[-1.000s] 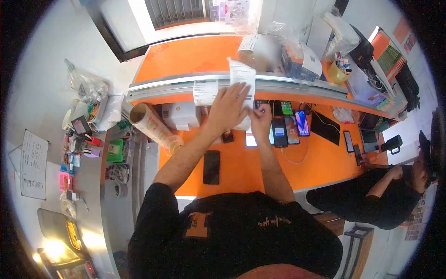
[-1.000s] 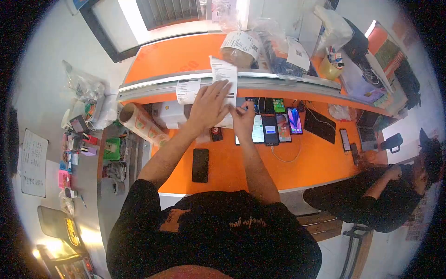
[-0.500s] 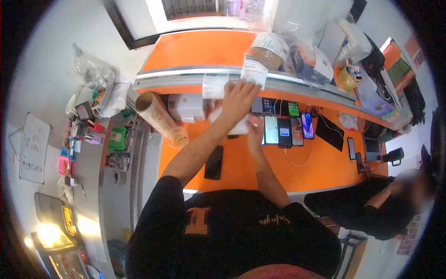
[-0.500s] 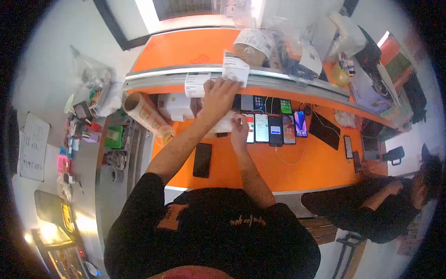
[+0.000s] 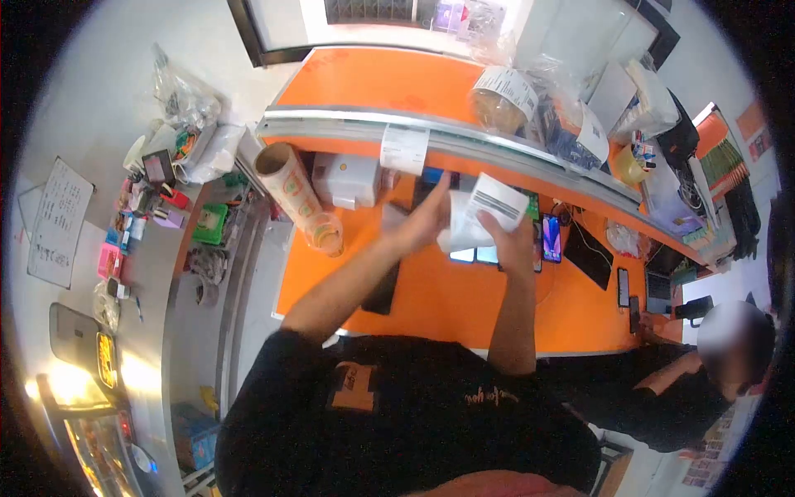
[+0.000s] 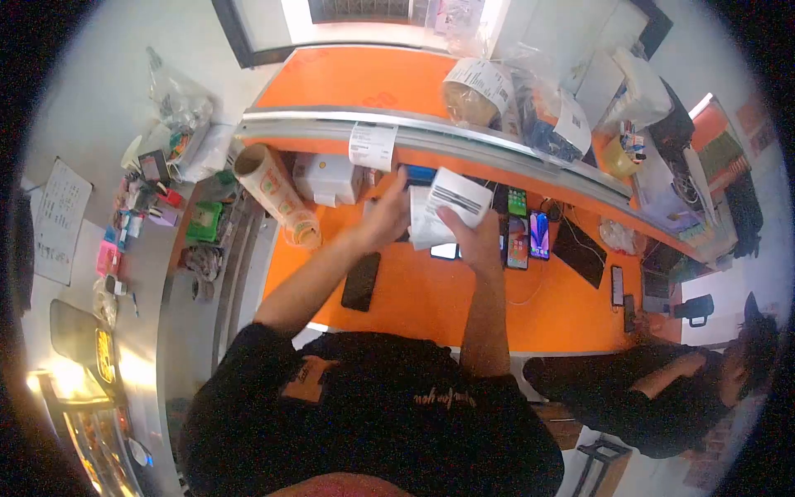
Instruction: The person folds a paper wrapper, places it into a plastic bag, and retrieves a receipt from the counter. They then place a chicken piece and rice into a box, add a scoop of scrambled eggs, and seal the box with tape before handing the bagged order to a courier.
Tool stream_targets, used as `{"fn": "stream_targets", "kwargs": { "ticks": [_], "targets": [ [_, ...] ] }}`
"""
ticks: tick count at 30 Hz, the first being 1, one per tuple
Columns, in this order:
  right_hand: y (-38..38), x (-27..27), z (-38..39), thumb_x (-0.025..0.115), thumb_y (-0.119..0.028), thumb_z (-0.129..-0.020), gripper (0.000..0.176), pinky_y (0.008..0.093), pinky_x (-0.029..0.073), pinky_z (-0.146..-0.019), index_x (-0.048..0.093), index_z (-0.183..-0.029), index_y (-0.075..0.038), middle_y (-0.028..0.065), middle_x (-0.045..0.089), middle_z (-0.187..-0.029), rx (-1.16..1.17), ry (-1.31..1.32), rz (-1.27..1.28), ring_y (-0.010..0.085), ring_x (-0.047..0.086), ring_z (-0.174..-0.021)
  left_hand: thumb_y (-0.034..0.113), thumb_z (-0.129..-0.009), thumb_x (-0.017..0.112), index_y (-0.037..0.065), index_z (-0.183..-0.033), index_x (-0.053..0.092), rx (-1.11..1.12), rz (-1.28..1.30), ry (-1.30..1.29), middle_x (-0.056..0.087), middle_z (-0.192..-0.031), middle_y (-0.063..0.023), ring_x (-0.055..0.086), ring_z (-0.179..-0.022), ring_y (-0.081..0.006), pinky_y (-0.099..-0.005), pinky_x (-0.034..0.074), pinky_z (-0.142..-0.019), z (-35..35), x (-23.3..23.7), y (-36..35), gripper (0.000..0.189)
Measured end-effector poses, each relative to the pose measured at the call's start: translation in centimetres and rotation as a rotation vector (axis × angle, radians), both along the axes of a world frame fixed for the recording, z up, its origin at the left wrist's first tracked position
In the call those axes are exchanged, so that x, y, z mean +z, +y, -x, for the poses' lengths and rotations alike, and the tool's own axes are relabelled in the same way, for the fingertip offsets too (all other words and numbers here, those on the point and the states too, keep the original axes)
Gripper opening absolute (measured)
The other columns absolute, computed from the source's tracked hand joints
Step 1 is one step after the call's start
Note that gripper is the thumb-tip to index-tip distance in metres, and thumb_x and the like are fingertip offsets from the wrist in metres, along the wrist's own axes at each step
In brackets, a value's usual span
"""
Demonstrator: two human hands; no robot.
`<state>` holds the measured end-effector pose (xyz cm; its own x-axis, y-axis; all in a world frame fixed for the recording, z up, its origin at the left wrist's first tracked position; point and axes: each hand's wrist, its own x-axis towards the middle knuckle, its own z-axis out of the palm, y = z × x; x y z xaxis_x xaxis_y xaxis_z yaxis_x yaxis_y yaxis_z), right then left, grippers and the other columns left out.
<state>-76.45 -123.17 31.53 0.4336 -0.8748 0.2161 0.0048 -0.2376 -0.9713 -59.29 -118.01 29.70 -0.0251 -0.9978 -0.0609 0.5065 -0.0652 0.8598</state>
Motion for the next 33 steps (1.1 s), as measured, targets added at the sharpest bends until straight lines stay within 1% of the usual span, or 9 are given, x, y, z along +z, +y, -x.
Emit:
{"fn": "stream_targets", "kwargs": {
  "ticks": [2,5,9,12,15,17,21,28,33],
  "targets": [
    [0.7,0.7,-1.6,0.072,-0.005,-0.083,0.032,0.0278,0.051,-0.08,0.063,-0.112,0.003,0.0096,0.069,-0.103,-0.037,-0.046,-0.006,0.015,0.064,-0.094,0.034,-0.098,0.054,0.0,-0.123,0.054,-0.138,0.03,0.198,0.062,-0.116,-0.0117,0.061,-0.104,-0.0224,-0.0392,0.048,-0.093,-0.8,2.7,-1.9,0.042],
    [0.9,-1.0,-3.5,0.073,-0.006,-0.083,0.033,0.028,0.051,-0.081,0.063,-0.112,0.005,0.0106,0.068,-0.105,-0.244,-0.211,-0.049,0.0157,0.064,-0.094,0.033,-0.097,0.055,-0.002,-0.122,0.053,0.074,0.071,0.151,0.063,-0.113,-0.0144,0.064,-0.098,-0.0208,-0.0337,0.053,-0.086,-2.0,6.6,-4.9,0.043],
    [-0.7,-8.0,-5.9,0.075,-0.005,-0.081,0.036,0.0302,0.051,-0.083,0.062,-0.112,0.007,0.0121,0.067,-0.109,-0.34,-0.312,0.016,0.0177,0.064,-0.096,0.032,-0.093,0.062,-0.003,-0.126,0.049,0.285,0.25,-0.243,0.061,-0.11,-0.0153,0.063,-0.098,-0.0249,-0.0364,0.052,-0.084,-6.6,9.7,-12.6,0.05],
    [-0.8,-9.7,-7.7,0.075,-0.008,-0.082,0.037,0.0298,0.05,-0.085,0.062,-0.113,0.008,0.0137,0.067,-0.109,-0.346,-0.369,-0.151,0.0188,0.064,-0.097,0.025,-0.087,0.068,-0.004,-0.125,0.049,1.482,0.592,-1.261,0.058,-0.112,-0.021,0.059,-0.104,-0.029,-0.041,0.048,-0.089,-7.4,6.9,-18.1,0.052],
    [-1.2,-9.6,-8.7,0.074,-0.009,-0.084,0.034,0.0304,0.05,-0.085,0.063,-0.112,0.007,0.0143,0.069,-0.106,-0.363,-0.416,-0.076,0.0186,0.064,-0.096,0.013,-0.076,0.069,0.0,-0.125,0.052,0.905,0.618,-1.179,0.051,-0.126,-0.0203,0.052,-0.114,-0.0335,-0.0458,0.04,-0.096,-5.6,6.3,-10.7,0.054],
    [-1.8,-9.8,-8.6,0.072,-0.007,-0.085,0.034,0.031,0.049,-0.087,0.062,-0.114,0.006,0.0149,0.068,-0.108,-0.335,-0.417,-0.057,0.0193,0.064,-0.099,0.015,-0.074,0.068,0.004,-0.128,0.051,0.287,0.716,-1.525,0.051,-0.131,-0.0149,0.049,-0.12,-0.0324,-0.0475,0.038,-0.099,-4.9,3.3,-6.7,0.057],
    [-2.9,-10.3,-8.8,0.068,-0.006,-0.087,0.04,0.0327,0.047,-0.092,0.054,-0.123,0.005,0.0147,0.062,-0.12,-0.388,-0.454,0.024,0.0199,0.06,-0.109,0.023,-0.076,0.063,0.006,-0.13,0.051,0.53,0.733,-1.724,0.052,-0.132,-0.0099,0.047,-0.125,-0.0265,-0.047,0.037,-0.1,-2.1,1.7,-3.8,0.057],
    [-2.5,-12.5,-11.9,0.06,-0.019,-0.094,0.041,0.0323,0.049,-0.091,0.05,-0.129,-0.002,0.0086,0.057,-0.126,-0.178,-0.787,-0.549,0.0185,0.057,-0.112,0.025,-0.076,0.063,0.013,-0.132,0.051,0.53,0.618,-1.843,0.052,-0.133,-0.0037,0.049,-0.121,-0.0203,-0.0517,0.031,-0.098,-1.7,2.1,-4.0,0.058],
    [-1.7,-17.9,-8.2,0.073,-0.003,-0.081,0.062,0.0316,0.052,-0.086,0.047,-0.136,-0.003,0.0106,0.06,-0.123,-0.109,-0.432,-0.616,0.0202,0.061,-0.104,0.012,-0.077,0.062,0.015,-0.127,0.055,0.569,0.704,-1.908,0.057,-0.127,0.0,0.052,-0.114,-0.0199,-0.0522,0.031,-0.093,-3.1,1.0,-5.6,0.051]
  ]
}}
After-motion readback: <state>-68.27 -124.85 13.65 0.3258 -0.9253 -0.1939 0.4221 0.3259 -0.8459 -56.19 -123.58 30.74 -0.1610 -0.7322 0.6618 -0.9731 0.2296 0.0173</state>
